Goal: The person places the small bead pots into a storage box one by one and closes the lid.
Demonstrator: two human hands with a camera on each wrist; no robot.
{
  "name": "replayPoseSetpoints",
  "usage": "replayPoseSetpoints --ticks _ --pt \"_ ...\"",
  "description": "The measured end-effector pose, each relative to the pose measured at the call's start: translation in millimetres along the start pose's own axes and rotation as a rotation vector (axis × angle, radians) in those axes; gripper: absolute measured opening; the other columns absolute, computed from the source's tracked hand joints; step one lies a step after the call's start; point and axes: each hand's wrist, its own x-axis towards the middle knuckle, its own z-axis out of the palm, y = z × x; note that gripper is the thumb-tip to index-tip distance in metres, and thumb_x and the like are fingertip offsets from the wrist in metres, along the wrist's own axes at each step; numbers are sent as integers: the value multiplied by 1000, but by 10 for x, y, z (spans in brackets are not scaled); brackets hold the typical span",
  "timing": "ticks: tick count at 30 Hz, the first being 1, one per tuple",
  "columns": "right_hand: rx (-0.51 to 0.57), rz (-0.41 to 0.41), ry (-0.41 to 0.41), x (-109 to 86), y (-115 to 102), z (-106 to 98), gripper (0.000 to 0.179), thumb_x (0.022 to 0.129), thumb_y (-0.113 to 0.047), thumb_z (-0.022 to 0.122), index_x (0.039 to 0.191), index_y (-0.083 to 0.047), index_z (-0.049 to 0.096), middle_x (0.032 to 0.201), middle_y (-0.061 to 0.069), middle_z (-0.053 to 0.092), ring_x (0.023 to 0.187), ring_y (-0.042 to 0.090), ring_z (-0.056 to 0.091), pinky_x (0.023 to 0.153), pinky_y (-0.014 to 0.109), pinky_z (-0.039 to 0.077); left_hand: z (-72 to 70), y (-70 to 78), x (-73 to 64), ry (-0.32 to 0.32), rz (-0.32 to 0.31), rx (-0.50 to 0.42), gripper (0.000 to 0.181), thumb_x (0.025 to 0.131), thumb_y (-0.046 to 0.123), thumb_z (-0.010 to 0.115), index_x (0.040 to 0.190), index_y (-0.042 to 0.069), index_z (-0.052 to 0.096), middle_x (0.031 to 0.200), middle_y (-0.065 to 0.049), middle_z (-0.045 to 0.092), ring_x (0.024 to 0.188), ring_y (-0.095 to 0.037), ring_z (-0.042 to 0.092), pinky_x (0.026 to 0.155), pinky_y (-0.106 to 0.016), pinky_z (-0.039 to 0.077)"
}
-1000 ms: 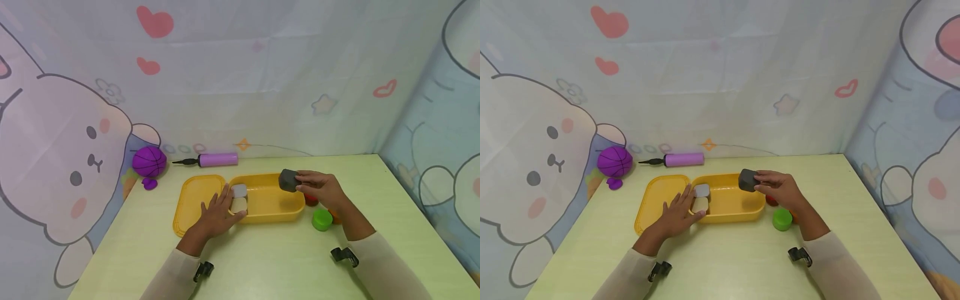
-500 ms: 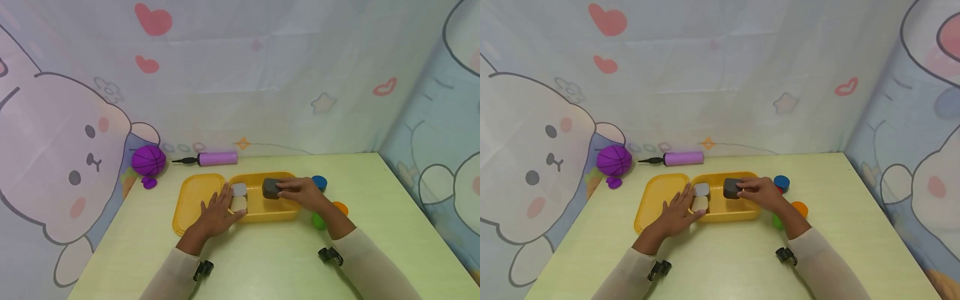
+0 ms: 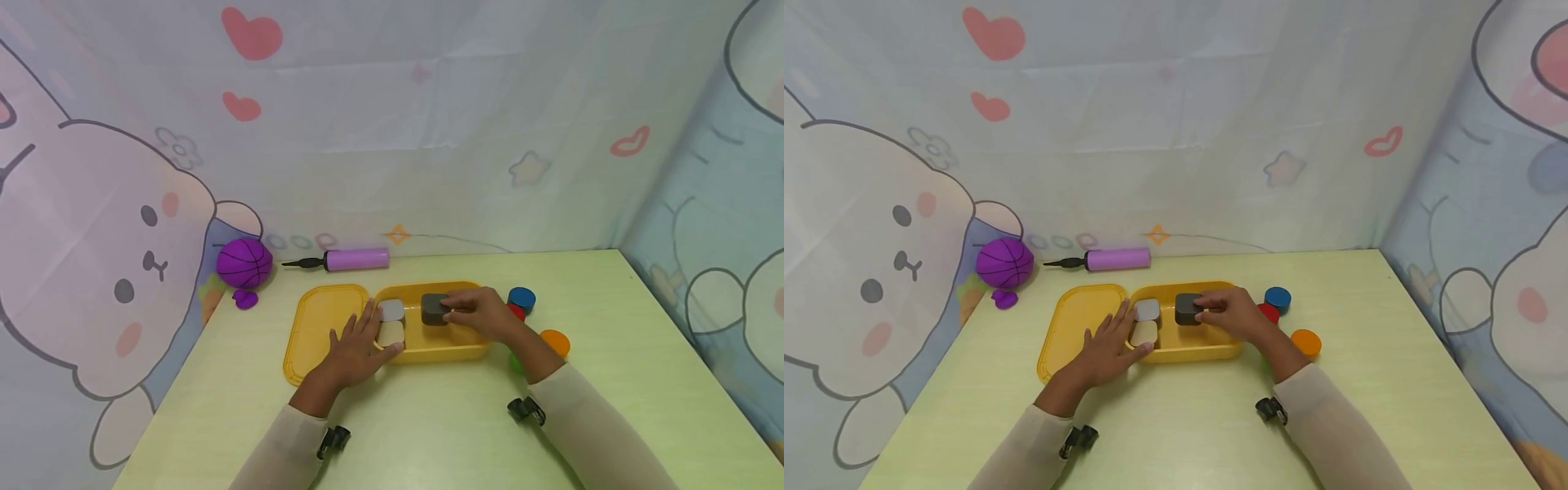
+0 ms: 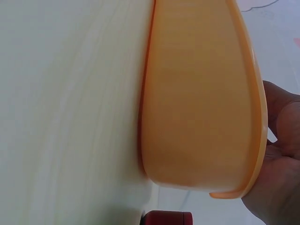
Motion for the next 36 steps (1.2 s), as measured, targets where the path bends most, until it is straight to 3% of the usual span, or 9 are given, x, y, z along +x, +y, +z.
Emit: replayPoseSetpoints --ticks 17,27,36 --pt "-9 34 15 218 12 178 30 97 -8 83 126 1 81 135 26 75 122 41 76 106 53 61 -19 20 -20 -9 -17 -7 104 103 79 48 178 19 8 186 3 -6 171 -48 8 125 -87 2" --pt "-102 37 23 306 -9 234 29 96 -12 85 123 -3 83 124 18 82 119 38 78 104 53 62 -11 19 -9 -3 -13 -3 103 103 80 48 178 20 9 187 2 -4 171 -49 10 124 -88 4" --pt "-95 60 -1 347 45 273 29 96 -11 84 124 -3 82 132 18 79 124 39 75 110 55 59 -15 21 -18 -5 -6 -9 102 104 78 48 178 20 8 187 1 -4 170 -50 9 125 -88 4"
